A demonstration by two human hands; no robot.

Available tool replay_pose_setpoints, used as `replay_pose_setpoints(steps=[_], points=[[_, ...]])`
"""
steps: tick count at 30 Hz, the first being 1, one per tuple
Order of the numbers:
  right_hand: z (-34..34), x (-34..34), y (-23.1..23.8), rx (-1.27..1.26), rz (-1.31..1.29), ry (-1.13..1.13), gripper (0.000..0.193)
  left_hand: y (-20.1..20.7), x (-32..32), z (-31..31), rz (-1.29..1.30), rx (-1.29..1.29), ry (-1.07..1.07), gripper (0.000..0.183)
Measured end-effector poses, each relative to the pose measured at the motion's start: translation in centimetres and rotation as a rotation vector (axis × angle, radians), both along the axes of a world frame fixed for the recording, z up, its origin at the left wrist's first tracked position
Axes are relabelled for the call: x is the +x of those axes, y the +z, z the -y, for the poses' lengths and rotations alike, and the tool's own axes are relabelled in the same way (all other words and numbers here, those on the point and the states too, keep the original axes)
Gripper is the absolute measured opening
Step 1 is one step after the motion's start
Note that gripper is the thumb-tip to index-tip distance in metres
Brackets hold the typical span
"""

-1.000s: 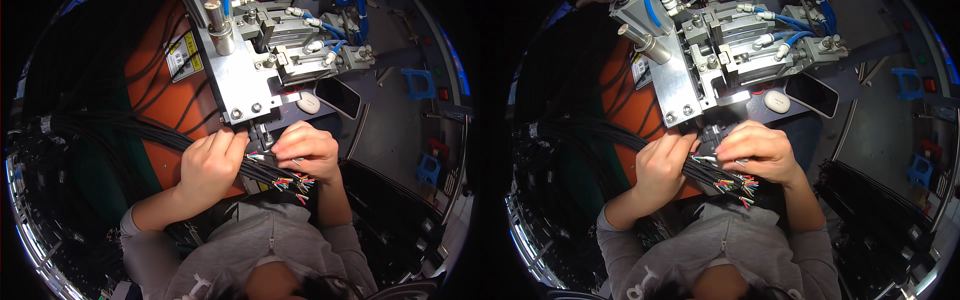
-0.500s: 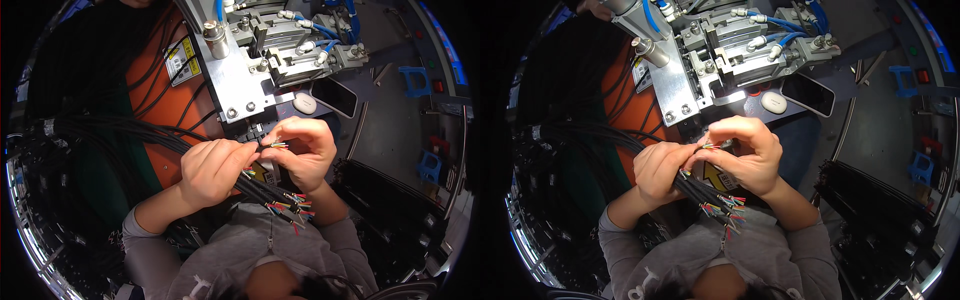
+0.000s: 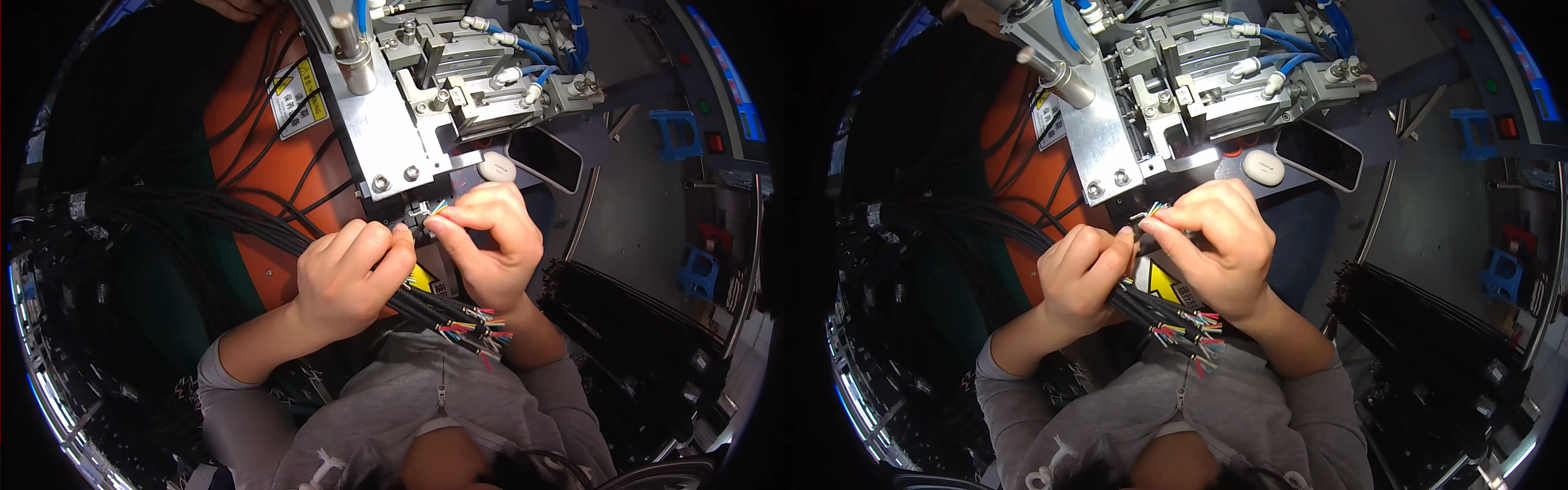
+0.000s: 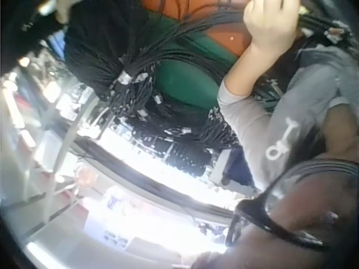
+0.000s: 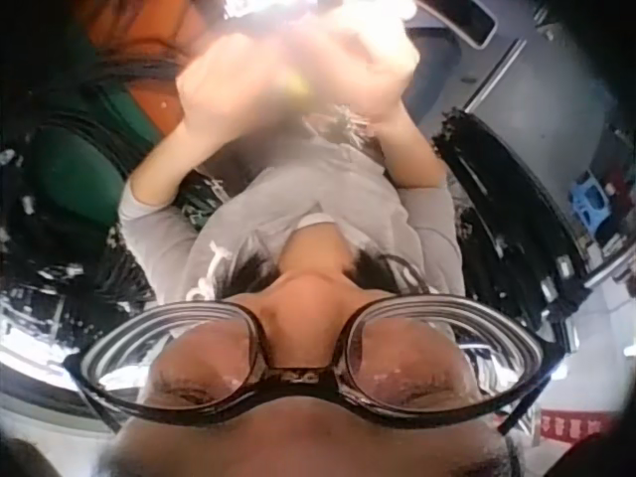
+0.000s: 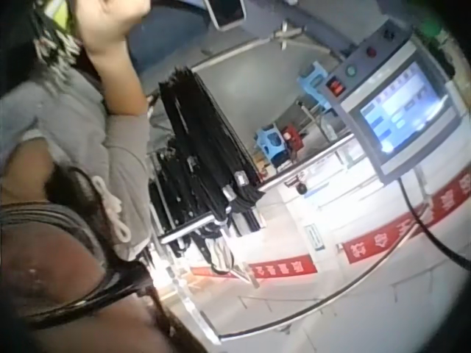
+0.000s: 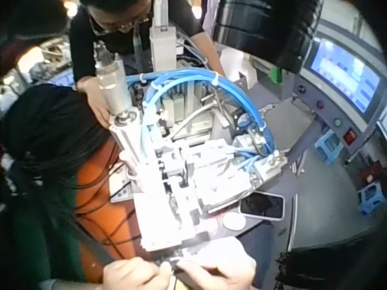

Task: The person repeatedly selects individual wires from a large bundle, strips the insulation from the ends, and inserts them into a crimping machine. The person then operates the machine to crimp the wire ends and removes the finished wires.

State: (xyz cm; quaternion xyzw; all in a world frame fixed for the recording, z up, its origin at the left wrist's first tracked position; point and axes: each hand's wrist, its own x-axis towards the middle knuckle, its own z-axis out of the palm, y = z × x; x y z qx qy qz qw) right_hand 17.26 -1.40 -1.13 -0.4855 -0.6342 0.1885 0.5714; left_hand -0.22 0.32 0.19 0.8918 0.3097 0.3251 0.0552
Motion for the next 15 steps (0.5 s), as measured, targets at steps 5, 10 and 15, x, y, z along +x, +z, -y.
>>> replay_pose_setpoints(steps=[5,10,15], points=[[0.0,2.0,0.4,-0.376,-0.096,0.206,0.013,-0.2,0.0,-0.6,0.014,0.017,-0.021,0.021],[0.0,3.1,-0.3,-0.567,-0.319,0.379,0.012,0.0,-0.1,-0.1,-0.072,0.03,-0.015,0.035],[0.0,2.9,-1.6,-0.493,-0.315,0.303,0.009,-0.6,0.1,0.1,-0.104,0.109,-0.04,0.036]])
